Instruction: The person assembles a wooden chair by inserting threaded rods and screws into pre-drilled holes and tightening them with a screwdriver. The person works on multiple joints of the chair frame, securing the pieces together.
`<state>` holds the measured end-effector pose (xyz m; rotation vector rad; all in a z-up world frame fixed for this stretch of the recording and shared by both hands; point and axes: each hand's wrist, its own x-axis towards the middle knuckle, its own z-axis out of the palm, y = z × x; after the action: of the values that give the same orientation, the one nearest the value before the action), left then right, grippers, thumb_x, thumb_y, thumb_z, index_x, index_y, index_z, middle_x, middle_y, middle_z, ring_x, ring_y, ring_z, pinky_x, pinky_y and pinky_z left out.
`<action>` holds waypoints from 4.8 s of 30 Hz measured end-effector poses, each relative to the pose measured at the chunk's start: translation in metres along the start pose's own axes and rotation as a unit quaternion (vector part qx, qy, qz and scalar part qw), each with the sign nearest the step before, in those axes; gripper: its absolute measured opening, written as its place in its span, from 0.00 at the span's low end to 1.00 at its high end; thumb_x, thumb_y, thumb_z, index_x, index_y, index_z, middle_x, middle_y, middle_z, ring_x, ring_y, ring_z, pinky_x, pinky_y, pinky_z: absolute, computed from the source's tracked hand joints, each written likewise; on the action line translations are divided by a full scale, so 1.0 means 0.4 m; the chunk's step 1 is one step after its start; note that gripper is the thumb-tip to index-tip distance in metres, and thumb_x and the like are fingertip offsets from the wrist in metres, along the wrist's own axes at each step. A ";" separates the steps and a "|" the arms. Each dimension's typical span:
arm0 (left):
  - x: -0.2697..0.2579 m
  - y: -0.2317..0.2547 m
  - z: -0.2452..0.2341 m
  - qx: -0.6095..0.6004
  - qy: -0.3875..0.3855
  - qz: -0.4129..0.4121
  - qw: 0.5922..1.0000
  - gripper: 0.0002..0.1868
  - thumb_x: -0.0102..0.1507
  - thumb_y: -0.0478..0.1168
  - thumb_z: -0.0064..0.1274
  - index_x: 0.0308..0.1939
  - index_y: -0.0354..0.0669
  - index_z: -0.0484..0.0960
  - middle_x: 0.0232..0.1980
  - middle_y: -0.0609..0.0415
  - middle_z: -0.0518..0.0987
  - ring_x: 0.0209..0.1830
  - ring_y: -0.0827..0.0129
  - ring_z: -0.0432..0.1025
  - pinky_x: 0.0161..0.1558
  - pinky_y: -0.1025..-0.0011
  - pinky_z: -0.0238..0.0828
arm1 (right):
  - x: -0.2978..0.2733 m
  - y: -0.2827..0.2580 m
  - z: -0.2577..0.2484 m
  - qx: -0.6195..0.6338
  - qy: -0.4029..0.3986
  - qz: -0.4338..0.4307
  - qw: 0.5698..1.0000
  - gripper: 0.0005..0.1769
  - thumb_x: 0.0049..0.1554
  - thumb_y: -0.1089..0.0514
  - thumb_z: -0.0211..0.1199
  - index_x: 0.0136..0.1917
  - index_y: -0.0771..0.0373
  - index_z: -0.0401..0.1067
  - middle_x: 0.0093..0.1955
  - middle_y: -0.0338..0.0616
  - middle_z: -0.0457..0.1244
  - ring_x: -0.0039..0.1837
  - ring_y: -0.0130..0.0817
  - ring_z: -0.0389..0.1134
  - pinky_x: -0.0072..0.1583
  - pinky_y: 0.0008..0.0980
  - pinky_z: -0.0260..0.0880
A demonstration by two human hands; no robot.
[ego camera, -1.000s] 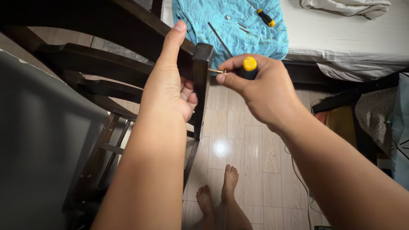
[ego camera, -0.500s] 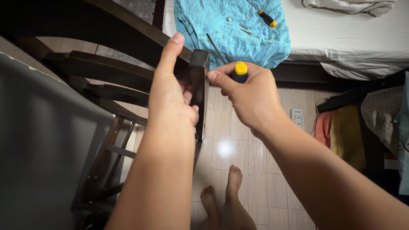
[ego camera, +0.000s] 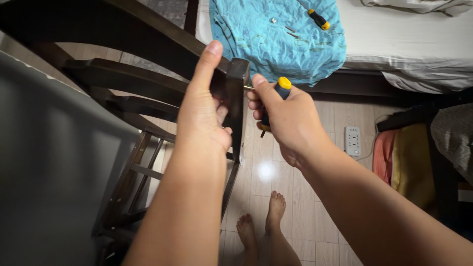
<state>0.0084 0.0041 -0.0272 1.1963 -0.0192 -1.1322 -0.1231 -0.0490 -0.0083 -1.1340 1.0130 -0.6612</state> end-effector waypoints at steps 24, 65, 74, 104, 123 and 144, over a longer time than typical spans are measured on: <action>0.009 -0.009 -0.034 -0.014 -0.039 0.003 0.999 0.65 0.44 0.74 0.66 0.80 0.54 0.63 0.79 0.37 0.61 0.81 0.40 0.45 0.67 0.27 0.21 | 0.008 -0.025 -0.039 -0.016 -0.010 0.052 0.998 0.19 0.61 0.44 0.60 0.46 0.63 0.76 0.39 0.38 0.65 0.36 0.25 0.62 0.40 0.27 0.64; 0.018 -0.028 -0.003 -0.069 0.013 0.036 0.997 0.68 0.42 0.74 0.68 0.77 0.44 0.57 0.74 0.41 0.63 0.75 0.45 0.51 0.66 0.31 0.23 | 0.006 -0.028 -0.030 -0.090 -0.049 -0.005 0.995 0.15 0.58 0.47 0.65 0.41 0.61 0.75 0.33 0.35 0.64 0.32 0.22 0.58 0.36 0.27 0.62; -0.020 -0.004 0.020 -0.033 0.018 0.017 0.999 0.58 0.42 0.75 0.62 0.69 0.48 0.69 0.71 0.48 0.68 0.75 0.52 0.57 0.67 0.34 0.22 | 0.027 -0.073 -0.013 0.002 -0.056 0.208 0.977 0.18 0.59 0.44 0.63 0.40 0.61 0.74 0.32 0.33 0.60 0.33 0.25 0.58 0.37 0.31 0.63; 0.023 -0.021 -0.016 -0.049 -0.023 0.040 0.998 0.60 0.43 0.73 0.65 0.75 0.56 0.68 0.75 0.50 0.65 0.77 0.49 0.49 0.64 0.27 0.17 | -0.008 -0.001 -0.031 -0.058 -0.025 -0.106 0.992 0.14 0.55 0.51 0.69 0.50 0.63 0.80 0.37 0.36 0.65 0.35 0.20 0.58 0.38 0.24 0.61; -0.004 -0.005 -0.002 -0.045 -0.005 0.028 0.999 0.66 0.39 0.74 0.67 0.76 0.54 0.60 0.76 0.48 0.62 0.78 0.49 0.50 0.66 0.30 0.19 | 0.014 -0.047 -0.052 -0.044 -0.047 0.093 0.994 0.20 0.55 0.41 0.66 0.43 0.60 0.75 0.35 0.34 0.65 0.34 0.22 0.58 0.37 0.26 0.59; -0.015 0.014 0.013 -0.039 0.032 -0.017 0.999 0.69 0.37 0.74 0.64 0.76 0.53 0.54 0.76 0.42 0.63 0.78 0.49 0.52 0.69 0.36 0.23 | 0.018 -0.046 -0.071 -0.095 -0.062 -0.078 0.990 0.13 0.49 0.62 0.74 0.48 0.63 0.76 0.42 0.35 0.67 0.43 0.21 0.66 0.46 0.23 0.68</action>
<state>0.0062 0.0039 -0.0178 1.1660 0.0930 -1.1135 -0.1449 -0.0727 0.0044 -1.4159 0.9003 -0.6185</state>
